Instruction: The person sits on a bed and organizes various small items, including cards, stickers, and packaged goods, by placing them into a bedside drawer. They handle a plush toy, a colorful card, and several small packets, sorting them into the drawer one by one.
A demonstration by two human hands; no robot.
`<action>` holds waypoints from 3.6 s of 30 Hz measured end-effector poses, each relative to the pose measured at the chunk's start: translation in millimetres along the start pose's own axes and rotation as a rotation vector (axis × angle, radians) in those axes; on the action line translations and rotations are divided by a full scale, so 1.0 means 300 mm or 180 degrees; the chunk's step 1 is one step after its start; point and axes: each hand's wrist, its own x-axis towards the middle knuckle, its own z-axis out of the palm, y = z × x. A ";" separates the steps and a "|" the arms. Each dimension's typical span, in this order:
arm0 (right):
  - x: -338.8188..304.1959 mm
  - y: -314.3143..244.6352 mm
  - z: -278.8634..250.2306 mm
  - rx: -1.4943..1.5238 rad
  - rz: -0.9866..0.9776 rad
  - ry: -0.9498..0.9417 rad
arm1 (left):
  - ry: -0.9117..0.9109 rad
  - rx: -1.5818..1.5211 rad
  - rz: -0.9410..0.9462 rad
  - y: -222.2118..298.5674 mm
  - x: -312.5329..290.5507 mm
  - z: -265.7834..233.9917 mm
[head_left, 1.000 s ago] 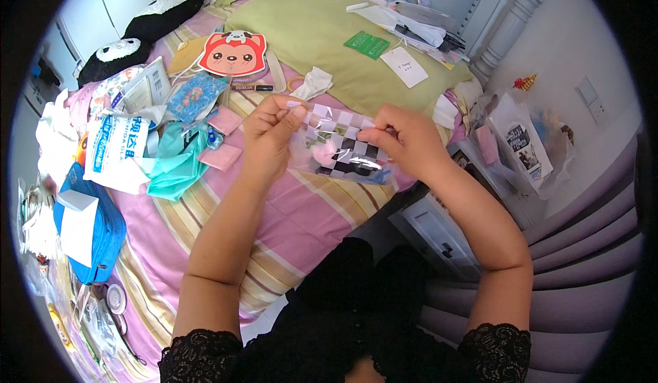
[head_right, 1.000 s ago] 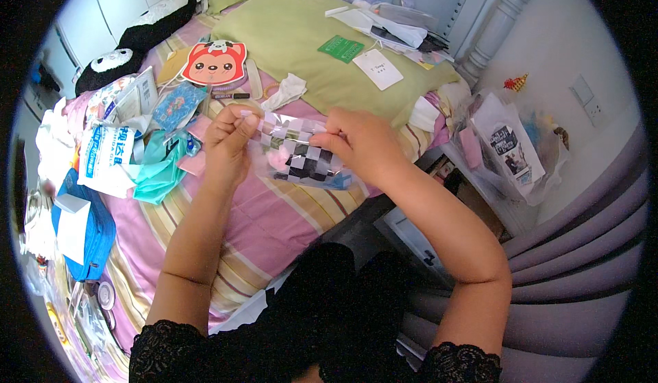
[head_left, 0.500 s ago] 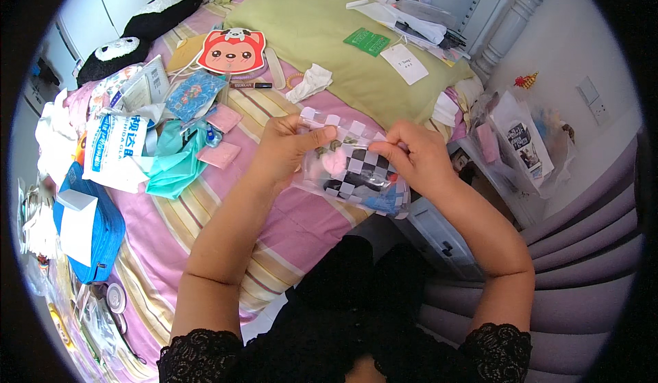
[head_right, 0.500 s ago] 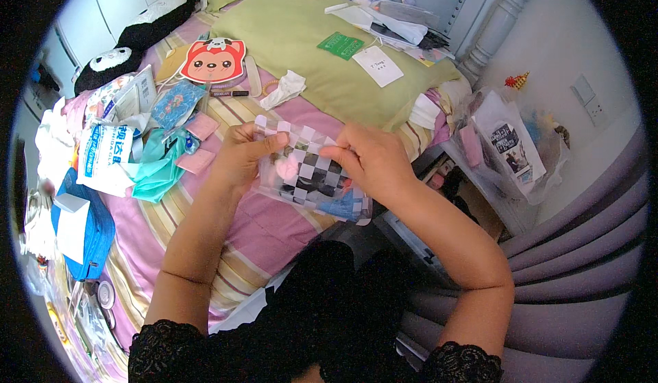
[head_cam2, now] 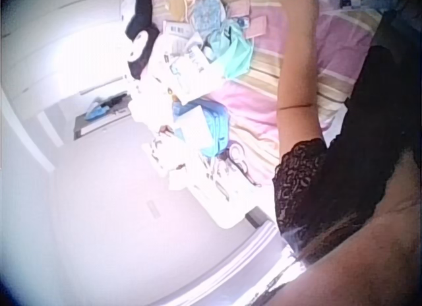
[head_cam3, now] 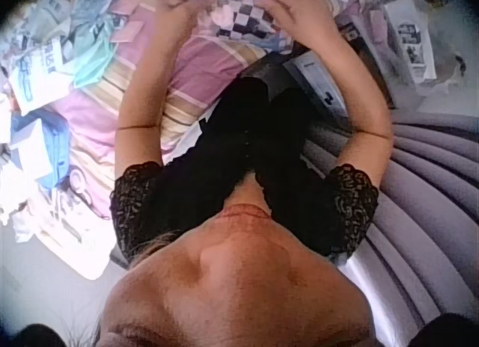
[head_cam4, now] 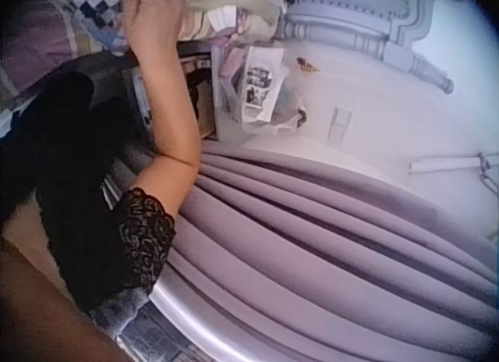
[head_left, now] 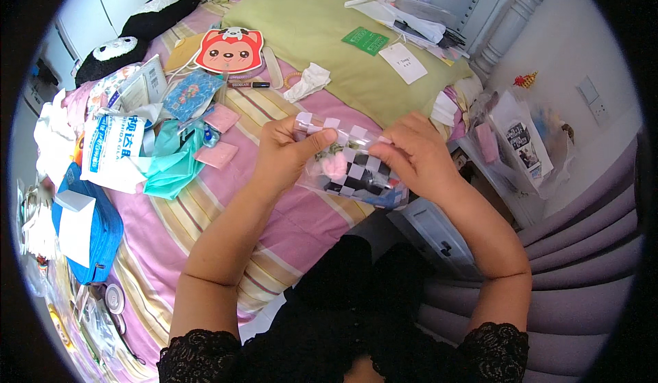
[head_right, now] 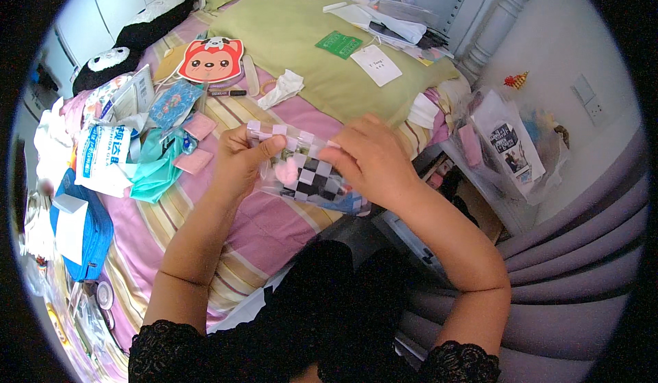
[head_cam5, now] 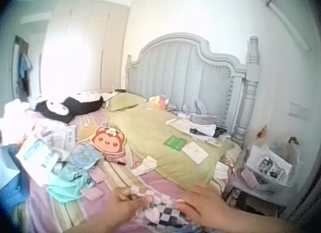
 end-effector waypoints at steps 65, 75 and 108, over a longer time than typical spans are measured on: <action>-0.127 0.019 -0.047 0.0854 0.0719 -0.0201 | -0.0521 0.0573 0.0203 0.007 0.023 -0.070; -0.087 -0.057 -0.019 -0.0183 0.0001 0.0064 | -0.1343 0.3425 0.1035 0.114 -0.008 0.017; 0.076 -0.058 0.000 -0.0718 0.0184 -0.3383 | -0.3352 0.6360 -0.0278 0.134 0.164 0.180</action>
